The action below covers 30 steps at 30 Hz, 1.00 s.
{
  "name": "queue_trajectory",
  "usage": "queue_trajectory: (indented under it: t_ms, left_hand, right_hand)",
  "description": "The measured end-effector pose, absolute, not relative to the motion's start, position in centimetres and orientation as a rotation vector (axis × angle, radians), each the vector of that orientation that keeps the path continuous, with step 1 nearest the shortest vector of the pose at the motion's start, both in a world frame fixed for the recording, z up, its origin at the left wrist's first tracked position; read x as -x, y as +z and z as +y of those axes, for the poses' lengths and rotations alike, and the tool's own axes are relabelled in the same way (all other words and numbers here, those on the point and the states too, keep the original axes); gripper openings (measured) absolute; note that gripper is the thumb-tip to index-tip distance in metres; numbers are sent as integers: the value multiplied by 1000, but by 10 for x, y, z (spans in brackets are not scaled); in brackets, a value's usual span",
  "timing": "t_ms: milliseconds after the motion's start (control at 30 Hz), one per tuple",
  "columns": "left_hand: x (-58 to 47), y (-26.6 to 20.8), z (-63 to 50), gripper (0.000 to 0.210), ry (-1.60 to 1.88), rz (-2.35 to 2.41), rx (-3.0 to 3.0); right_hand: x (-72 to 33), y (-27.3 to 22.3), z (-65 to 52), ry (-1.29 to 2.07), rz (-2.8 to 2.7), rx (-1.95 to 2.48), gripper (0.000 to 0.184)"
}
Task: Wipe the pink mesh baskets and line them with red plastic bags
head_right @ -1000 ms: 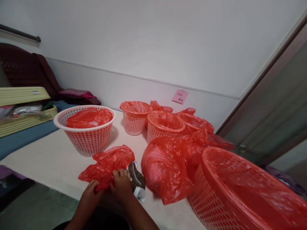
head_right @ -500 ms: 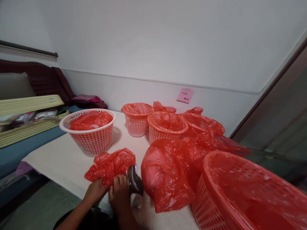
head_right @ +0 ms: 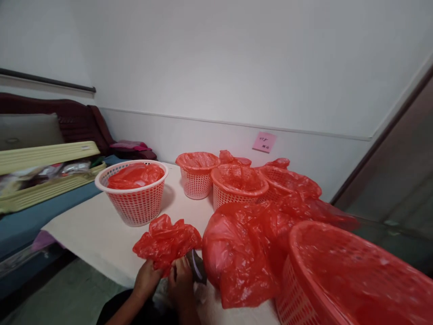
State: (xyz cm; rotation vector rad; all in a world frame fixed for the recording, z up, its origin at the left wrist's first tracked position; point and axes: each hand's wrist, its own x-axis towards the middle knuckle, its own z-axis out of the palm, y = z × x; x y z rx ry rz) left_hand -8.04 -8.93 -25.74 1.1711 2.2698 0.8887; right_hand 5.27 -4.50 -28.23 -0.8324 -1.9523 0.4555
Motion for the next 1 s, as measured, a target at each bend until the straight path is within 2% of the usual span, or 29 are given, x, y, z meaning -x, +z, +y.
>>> queue_trajectory:
  t_ms: [200,433,667,833,933,1000]
  left_hand:
    - [74,-272,-90,38,1289,2125,-1029]
    - [71,-276,-93,29,1526,2020,-1075]
    - [84,-276,-97,15,1491,2067,-1076]
    - [99,-279,-101,28,1385,2175,-902]
    - [106,-282,-102,29,1340,2231,-808]
    - [109,-283,-102,27,1339,2261,-788]
  right_hand:
    - [-53,-278,-46,419,-1993,834,20]
    - [-55,-281,-45,370,-2041,846,17]
    - [-67,-280,-51,296,-2023,946,18]
    - [-87,-271,-62,234,-2051,1095,32]
    - [-88,-261,-68,196,-2172,1281,55]
    - [-84,-255,-70,157,-2266,1431,51]
